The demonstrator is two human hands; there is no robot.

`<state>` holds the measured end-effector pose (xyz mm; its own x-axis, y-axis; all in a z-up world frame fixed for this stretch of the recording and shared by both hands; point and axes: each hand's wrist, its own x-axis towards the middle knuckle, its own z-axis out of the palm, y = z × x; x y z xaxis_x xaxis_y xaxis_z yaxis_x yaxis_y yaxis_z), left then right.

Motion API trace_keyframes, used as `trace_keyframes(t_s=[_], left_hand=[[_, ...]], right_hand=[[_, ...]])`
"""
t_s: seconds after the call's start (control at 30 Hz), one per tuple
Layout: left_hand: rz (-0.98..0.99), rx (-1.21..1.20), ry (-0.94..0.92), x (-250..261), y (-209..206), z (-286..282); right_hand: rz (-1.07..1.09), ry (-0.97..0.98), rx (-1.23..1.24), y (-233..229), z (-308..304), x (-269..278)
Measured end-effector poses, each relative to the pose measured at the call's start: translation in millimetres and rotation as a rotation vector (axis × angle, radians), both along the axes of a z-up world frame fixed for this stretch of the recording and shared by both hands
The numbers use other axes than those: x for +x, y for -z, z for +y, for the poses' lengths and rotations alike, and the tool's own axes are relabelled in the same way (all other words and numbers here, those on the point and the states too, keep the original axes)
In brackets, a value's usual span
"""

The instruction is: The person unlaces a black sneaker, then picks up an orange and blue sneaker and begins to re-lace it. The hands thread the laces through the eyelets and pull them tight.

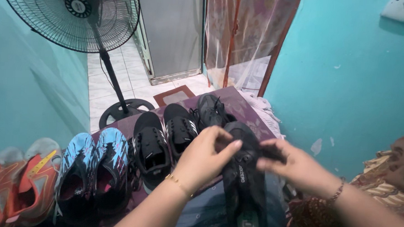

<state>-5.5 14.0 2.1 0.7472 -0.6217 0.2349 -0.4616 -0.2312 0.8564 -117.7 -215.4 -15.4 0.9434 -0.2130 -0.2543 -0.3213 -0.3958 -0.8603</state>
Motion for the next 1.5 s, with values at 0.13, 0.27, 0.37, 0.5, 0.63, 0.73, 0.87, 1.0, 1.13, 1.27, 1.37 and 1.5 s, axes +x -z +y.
trace_keyframes(t_s=[0.13, 0.27, 0.37, 0.5, 0.63, 0.73, 0.87, 1.0, 1.13, 1.27, 1.37, 1.5], left_hand=[[0.048, 0.168, 0.02, -2.6, 34.3, 15.4], [0.449, 0.147, 0.175, -18.1, 74.5, 15.3], [0.734, 0.011, 0.254, -25.4, 88.1, 7.4], [0.489, 0.12, 0.276, -33.6, 80.1, 2.3], [0.486, 0.102, 0.345, -34.0, 52.5, 0.3], [0.367, 0.019, 0.426, -13.6, 30.8, 3.0], [0.23, -0.005, 0.354, 23.2, 12.1, 14.4], [0.282, -0.143, 0.254, 56.3, 8.4, 24.1], [0.067, -0.1, 0.093, 69.9, 15.4, 37.2], [0.033, 0.038, 0.028, 79.1, 20.3, 51.0], [0.121, 0.179, -0.006, 86.4, 20.4, 59.0], [-0.028, 0.141, 0.056, 93.5, 16.0, 52.5]], right_hand=[[0.208, -0.193, -0.147, -14.9, 18.2, -9.6], [0.174, -0.246, -0.332, -13.5, 44.2, -15.4], [0.314, -0.225, -0.251, -5.5, 48.2, -20.0], [-0.099, -0.132, -0.265, 3.6, 38.6, -14.9], [-0.249, 0.029, -0.084, -21.2, 0.8, -18.3], [-0.182, 0.177, -0.177, -50.9, -38.0, -15.5], [-0.072, 0.348, -0.128, -70.7, -78.0, -3.3], [-0.197, 0.227, -0.303, -55.2, -110.8, 50.5], [-0.094, 0.157, -0.341, -13.7, -135.4, 128.0], [0.09, 0.156, -0.227, 30.0, -145.4, 178.9], [0.108, 0.019, -0.37, 53.5, -140.0, 201.8], [0.051, -0.046, -0.404, 68.0, -129.4, 208.0]])
